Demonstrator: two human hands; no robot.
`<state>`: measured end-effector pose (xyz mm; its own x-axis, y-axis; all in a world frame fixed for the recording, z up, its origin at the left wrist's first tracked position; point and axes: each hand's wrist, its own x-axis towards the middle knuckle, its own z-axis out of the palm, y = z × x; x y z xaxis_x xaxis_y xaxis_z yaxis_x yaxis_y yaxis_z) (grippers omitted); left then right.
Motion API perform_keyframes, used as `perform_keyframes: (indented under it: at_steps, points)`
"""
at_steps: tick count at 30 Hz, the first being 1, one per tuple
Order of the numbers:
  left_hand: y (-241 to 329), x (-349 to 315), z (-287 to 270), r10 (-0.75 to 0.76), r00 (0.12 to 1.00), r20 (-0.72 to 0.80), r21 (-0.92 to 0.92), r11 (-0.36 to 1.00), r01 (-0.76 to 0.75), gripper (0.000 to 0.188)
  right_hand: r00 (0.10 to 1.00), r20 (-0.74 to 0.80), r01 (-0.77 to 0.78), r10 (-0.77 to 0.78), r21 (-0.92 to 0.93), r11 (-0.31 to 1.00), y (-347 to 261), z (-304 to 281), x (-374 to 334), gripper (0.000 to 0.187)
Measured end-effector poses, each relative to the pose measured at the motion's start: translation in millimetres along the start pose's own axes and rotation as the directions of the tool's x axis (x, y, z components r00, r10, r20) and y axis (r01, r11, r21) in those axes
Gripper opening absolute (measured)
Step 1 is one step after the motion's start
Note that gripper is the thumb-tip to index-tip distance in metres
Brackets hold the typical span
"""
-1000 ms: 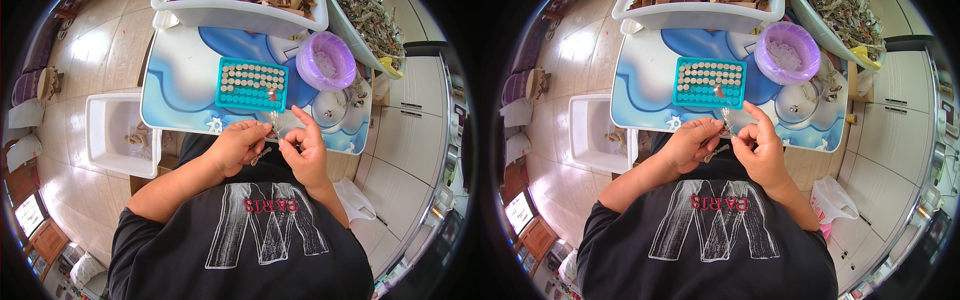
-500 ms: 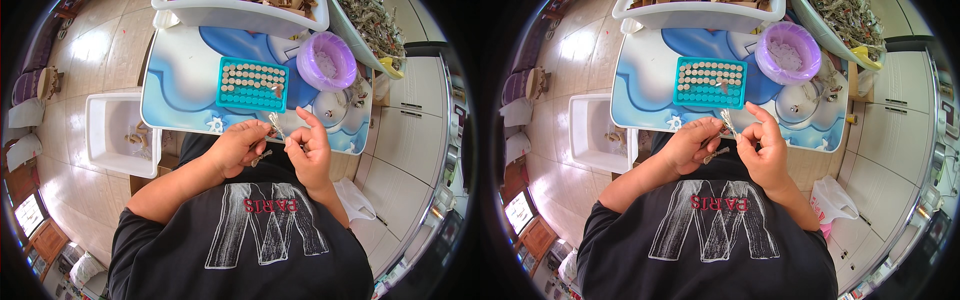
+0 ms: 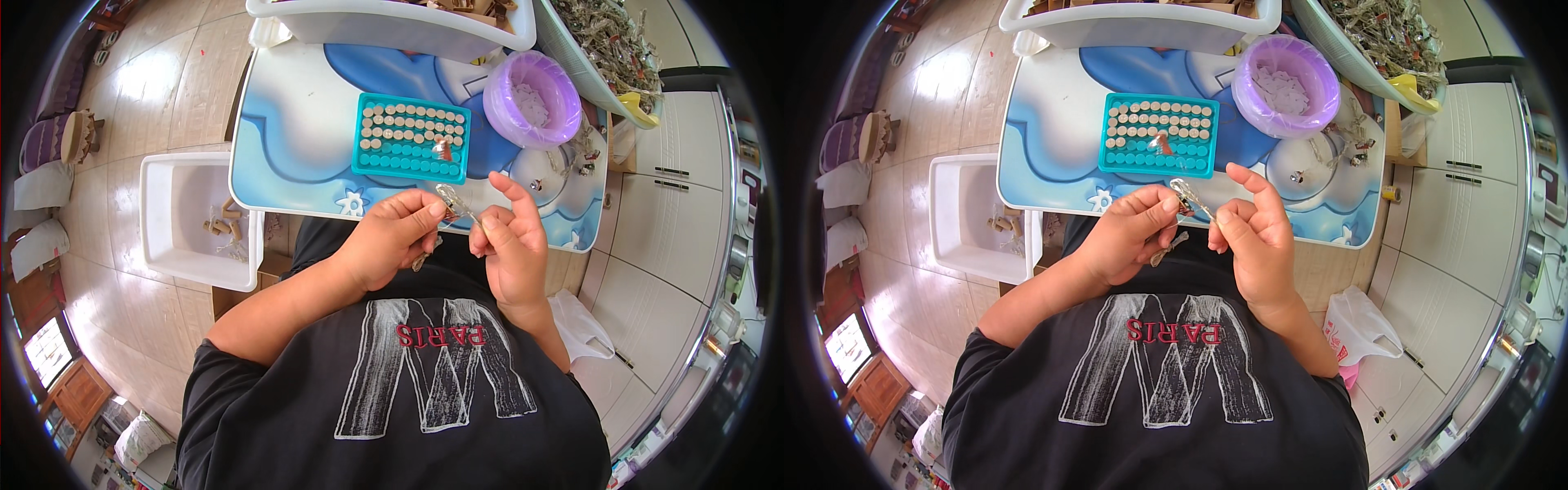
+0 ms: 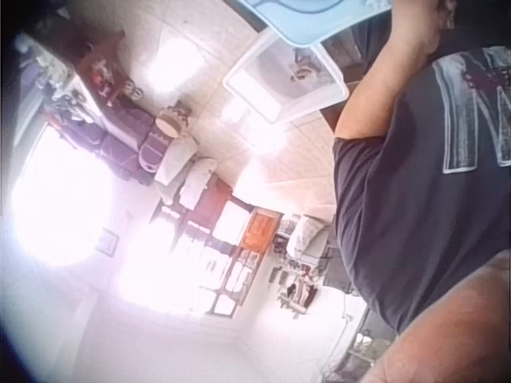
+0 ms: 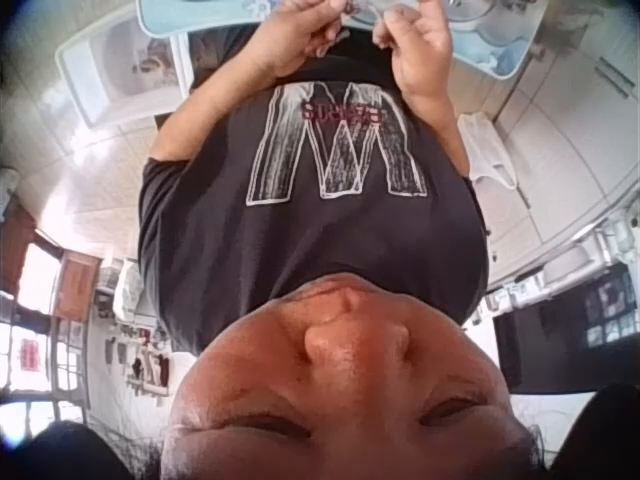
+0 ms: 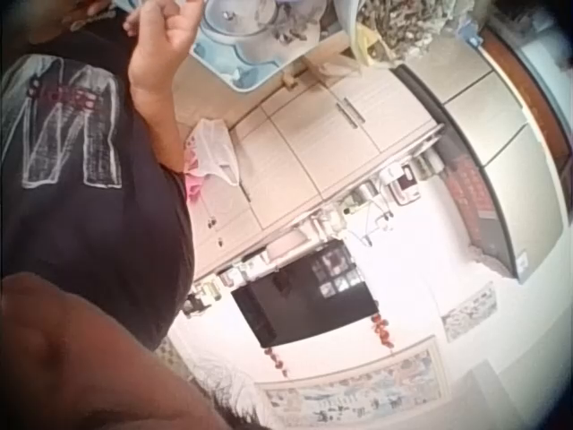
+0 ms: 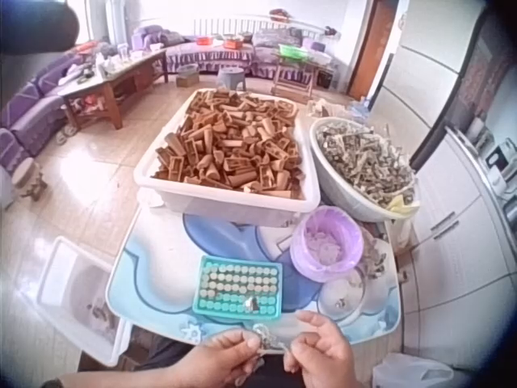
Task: Manually assembling small metal or plastic components by stringing them onto a cord.
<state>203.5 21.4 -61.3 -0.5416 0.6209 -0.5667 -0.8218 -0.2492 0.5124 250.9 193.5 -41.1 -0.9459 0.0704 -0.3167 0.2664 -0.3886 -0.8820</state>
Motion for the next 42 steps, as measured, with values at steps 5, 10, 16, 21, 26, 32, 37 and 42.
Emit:
perform_keyframes:
  at_steps: [5, 10, 16, 21, 26, 32, 37, 42]
  points:
    - [-5, 2, -1, 0.064, 0.998, -0.011, 0.055, 0.996, -0.064, 0.022, 0.994, 0.032, -0.106, 0.101, 0.219, 0.970, 1, -3, 1, 0.041]
    - [3, 0, 2, 0.007, 1.000, 0.010, 0.058, 0.998, -0.007, 0.026, 0.987, 0.077, -0.156, 0.138, 0.347, 0.925, 4, -3, 2, 0.040]
    - [3, 0, 4, -0.006, 1.000, -0.002, 0.008, 1.000, 0.006, 0.025, 0.982, 0.079, -0.189, 0.174, 0.288, 0.939, 4, -2, 2, 0.040]
    - [0, 0, 1, -0.007, 0.999, 0.051, -0.044, 0.999, 0.010, 0.024, 0.976, 0.078, -0.216, 0.203, 0.237, 0.947, 7, 0, 3, 0.039]
    - [1, 1, 2, 0.050, 0.998, -0.025, 0.088, 0.995, -0.047, 0.022, 0.991, -0.094, 0.078, -0.091, -0.141, 0.987, 17, 6, 3, 0.030]
    - [2, -3, 12, 0.461, 0.878, -0.130, 0.582, 0.752, -0.309, 0.017, 0.828, 0.068, 0.486, -0.557, -0.582, 0.652, 14, -2, -1, 0.011]
    - [1, 3, 12, 0.681, 0.731, 0.039, 0.801, 0.416, -0.431, 0.011, 0.862, 0.218, 0.483, -0.457, -0.627, 0.612, 5, -2, -3, 0.016]
    - [5, 7, 18, 0.805, 0.519, 0.288, 0.886, -0.018, -0.464, 0.009, 0.998, -0.019, 0.056, -0.058, -0.068, 0.996, 12, 21, 1, 0.013]
